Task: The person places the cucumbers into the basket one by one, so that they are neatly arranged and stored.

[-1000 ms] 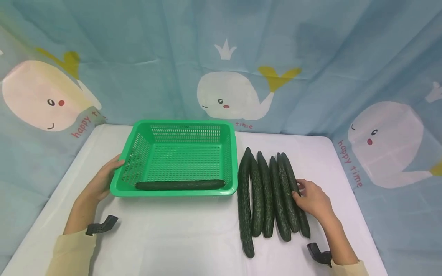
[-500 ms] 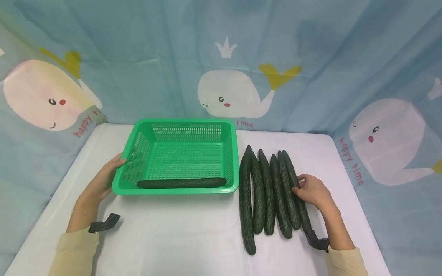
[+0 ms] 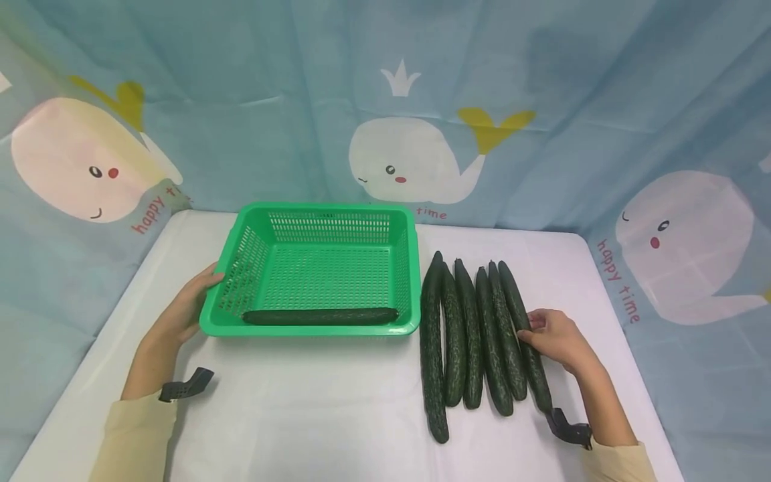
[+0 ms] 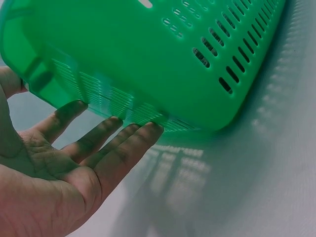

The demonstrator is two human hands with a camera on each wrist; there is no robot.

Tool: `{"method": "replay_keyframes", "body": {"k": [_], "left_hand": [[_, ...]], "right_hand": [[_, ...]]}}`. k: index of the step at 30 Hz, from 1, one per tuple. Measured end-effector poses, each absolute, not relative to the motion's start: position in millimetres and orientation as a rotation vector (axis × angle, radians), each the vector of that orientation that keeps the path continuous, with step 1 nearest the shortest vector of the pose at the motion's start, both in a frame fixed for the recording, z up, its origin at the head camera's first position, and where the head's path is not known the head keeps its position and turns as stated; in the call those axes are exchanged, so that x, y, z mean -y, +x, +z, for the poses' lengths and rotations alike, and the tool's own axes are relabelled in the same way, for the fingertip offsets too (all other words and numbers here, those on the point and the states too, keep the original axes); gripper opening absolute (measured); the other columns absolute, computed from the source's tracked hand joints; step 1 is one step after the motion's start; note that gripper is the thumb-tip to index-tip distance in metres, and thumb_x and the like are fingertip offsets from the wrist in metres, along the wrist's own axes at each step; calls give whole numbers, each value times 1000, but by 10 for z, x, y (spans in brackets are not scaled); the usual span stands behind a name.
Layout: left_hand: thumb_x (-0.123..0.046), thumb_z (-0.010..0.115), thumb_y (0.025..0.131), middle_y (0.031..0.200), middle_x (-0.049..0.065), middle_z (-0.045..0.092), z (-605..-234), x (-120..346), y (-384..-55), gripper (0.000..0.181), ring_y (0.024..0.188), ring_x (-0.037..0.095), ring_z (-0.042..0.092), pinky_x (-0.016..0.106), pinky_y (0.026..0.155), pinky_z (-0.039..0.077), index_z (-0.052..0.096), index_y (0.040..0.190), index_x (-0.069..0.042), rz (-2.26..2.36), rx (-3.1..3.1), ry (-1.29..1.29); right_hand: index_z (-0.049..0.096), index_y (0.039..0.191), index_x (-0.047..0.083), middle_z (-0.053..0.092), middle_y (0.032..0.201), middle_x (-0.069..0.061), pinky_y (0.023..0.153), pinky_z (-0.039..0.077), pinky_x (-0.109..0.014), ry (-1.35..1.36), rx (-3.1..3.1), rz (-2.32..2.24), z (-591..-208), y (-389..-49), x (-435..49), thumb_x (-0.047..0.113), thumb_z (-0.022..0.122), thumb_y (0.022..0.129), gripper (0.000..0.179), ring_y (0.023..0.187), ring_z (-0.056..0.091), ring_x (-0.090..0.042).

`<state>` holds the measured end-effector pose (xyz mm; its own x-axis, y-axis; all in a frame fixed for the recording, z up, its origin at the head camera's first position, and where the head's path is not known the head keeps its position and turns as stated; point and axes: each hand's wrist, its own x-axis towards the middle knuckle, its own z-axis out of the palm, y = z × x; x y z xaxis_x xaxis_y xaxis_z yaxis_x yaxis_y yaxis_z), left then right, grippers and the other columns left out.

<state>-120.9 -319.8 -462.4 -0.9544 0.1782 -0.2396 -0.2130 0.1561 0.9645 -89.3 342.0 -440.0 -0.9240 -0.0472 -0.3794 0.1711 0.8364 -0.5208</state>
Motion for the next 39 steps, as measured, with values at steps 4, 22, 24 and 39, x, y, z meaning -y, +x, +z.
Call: {"method": "replay_keyframes", "body": {"k": [4, 22, 24, 39], "left_hand": [[-47, 38, 113, 162, 17, 38, -4600, 3205, -1204, 70, 122, 0, 58, 17, 96, 58, 15, 172, -18, 1876, -2127, -31], [-45, 40, 113, 147, -1, 49, -4599, 3209, -1206, 69, 123, 1, 61, 19, 96, 59, 16, 171, -15, 1913, -2103, 7], [-44, 39, 114, 143, -5, 51, -4603, 3205, -1205, 69, 122, 2, 62, 20, 95, 60, 16, 171, -14, 1923, -2093, 17], [-49, 38, 113, 168, 20, 28, -4569, 3196, -1205, 70, 125, 2, 53, 16, 96, 57, 15, 172, -20, 1877, -2101, -49]], "right_hand": [[46, 143, -22, 56, 133, -46, 85, 63, -57, 87, -2665, -788, -4412, -855, -3407, 23, 68, 101, 65, 117, 62, -60], [59, 140, -4, 67, 125, -34, 70, 61, -56, -104, -3044, -756, -4153, -733, -3147, 15, 74, 98, 48, 104, 71, -52], [61, 138, -3, 69, 120, -33, 61, 58, -50, -138, -3114, -720, -4093, -723, -3077, 13, 76, 96, 47, 92, 74, -48], [62, 141, 0, 71, 112, -24, 68, 59, -56, -417, -3160, -767, -3813, -872, -2634, 7, 76, 96, 48, 88, 73, -43]]}}
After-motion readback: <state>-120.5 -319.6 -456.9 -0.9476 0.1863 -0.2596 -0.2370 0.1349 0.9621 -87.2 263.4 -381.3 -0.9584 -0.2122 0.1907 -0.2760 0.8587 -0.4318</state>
